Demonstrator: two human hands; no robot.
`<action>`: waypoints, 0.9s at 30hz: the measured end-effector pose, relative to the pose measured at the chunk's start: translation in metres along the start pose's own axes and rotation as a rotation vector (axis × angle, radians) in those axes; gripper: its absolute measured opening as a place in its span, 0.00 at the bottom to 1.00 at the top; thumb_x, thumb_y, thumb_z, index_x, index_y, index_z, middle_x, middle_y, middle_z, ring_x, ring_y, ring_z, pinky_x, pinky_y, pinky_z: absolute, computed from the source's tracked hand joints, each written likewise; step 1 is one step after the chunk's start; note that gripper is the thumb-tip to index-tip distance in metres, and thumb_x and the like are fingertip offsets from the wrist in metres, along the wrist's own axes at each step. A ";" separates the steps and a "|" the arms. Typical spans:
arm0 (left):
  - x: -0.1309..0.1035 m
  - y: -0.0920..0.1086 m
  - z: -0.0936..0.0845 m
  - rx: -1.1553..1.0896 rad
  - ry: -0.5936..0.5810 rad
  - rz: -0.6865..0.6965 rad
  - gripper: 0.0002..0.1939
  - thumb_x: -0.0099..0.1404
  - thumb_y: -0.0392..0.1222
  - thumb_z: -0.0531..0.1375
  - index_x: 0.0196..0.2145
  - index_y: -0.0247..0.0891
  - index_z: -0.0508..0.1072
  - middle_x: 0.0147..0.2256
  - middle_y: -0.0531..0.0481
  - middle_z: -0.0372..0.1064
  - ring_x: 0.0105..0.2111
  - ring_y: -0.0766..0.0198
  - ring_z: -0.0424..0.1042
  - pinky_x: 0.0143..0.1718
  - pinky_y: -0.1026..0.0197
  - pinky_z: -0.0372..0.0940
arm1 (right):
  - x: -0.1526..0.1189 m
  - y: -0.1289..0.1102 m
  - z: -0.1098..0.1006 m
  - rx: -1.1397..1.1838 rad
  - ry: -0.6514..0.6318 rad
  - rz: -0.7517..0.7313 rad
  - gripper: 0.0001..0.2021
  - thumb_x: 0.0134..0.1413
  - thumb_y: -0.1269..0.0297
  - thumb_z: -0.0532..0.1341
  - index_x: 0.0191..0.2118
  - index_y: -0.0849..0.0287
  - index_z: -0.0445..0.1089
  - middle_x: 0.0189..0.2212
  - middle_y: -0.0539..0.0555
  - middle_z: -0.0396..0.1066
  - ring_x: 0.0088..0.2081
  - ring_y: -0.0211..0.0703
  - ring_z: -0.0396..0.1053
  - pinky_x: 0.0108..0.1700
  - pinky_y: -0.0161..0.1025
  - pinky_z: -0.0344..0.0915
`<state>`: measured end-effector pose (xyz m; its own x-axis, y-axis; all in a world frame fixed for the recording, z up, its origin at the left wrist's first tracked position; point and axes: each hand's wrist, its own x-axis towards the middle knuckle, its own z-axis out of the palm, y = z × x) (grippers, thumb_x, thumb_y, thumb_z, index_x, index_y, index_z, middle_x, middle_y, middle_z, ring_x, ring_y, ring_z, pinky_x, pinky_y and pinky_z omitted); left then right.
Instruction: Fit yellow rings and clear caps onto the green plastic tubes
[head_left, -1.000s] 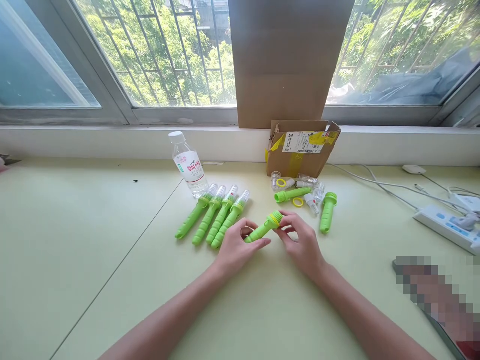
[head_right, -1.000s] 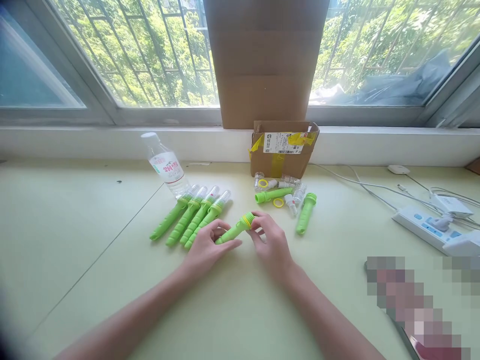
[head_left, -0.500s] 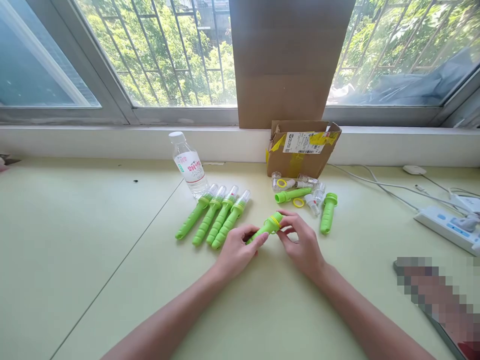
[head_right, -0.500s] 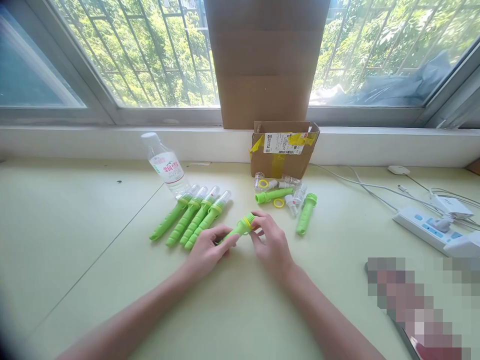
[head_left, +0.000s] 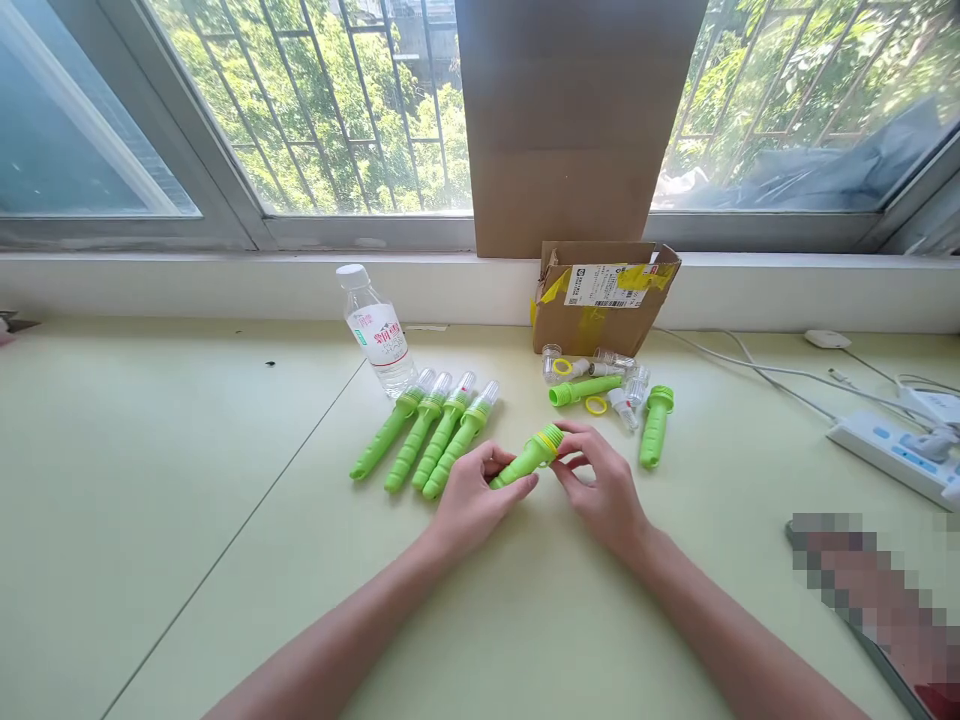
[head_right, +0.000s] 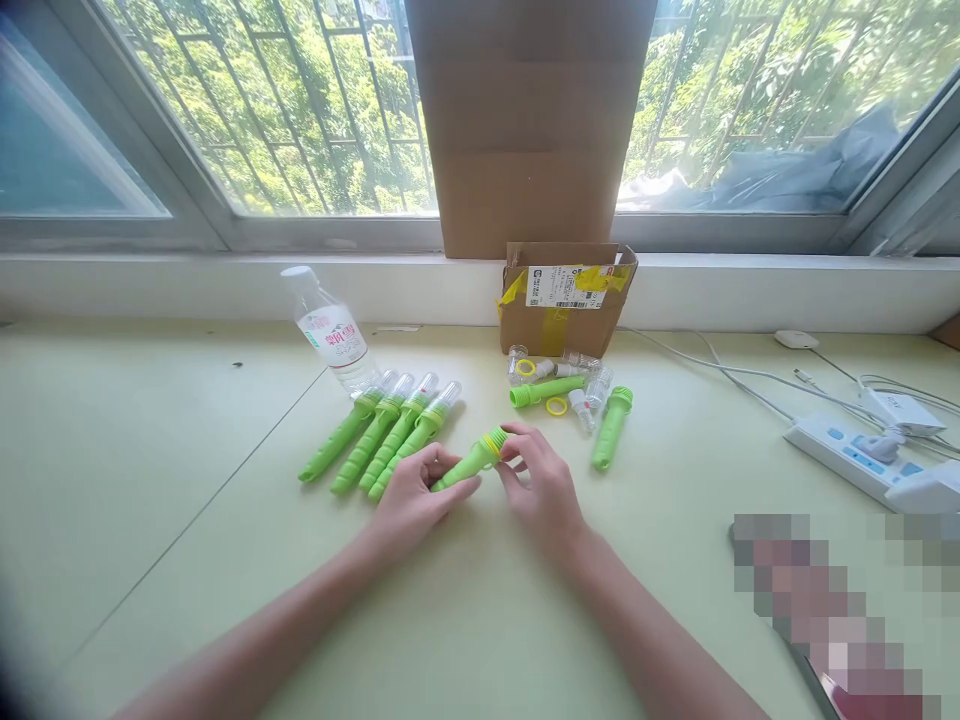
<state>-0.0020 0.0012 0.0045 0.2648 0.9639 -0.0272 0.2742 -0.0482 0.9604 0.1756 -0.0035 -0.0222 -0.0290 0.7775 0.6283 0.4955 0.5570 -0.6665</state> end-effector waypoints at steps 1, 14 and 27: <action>0.000 0.000 0.000 -0.017 -0.006 -0.014 0.14 0.57 0.50 0.64 0.30 0.37 0.67 0.26 0.55 0.67 0.19 0.71 0.61 0.20 0.67 0.57 | 0.000 0.000 0.000 -0.001 0.000 0.002 0.07 0.55 0.75 0.58 0.36 0.55 0.64 0.46 0.56 0.69 0.38 0.41 0.72 0.32 0.38 0.73; -0.001 0.001 0.001 0.236 0.006 0.166 0.17 0.66 0.51 0.54 0.29 0.35 0.73 0.23 0.53 0.64 0.23 0.69 0.59 0.25 0.64 0.55 | 0.000 0.001 0.000 0.020 -0.014 0.020 0.05 0.56 0.72 0.59 0.36 0.55 0.63 0.45 0.57 0.69 0.46 0.45 0.71 0.33 0.38 0.74; -0.001 -0.001 0.002 0.029 0.013 0.048 0.14 0.58 0.51 0.63 0.32 0.37 0.70 0.24 0.55 0.66 0.20 0.69 0.63 0.23 0.66 0.57 | 0.000 -0.001 0.000 0.013 -0.007 0.006 0.02 0.59 0.69 0.58 0.36 0.55 0.63 0.45 0.57 0.69 0.43 0.45 0.72 0.33 0.40 0.74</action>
<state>-0.0010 -0.0006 0.0026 0.2661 0.9637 0.0224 0.2880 -0.1016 0.9522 0.1749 -0.0040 -0.0222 -0.0322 0.7831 0.6211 0.4841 0.5559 -0.6757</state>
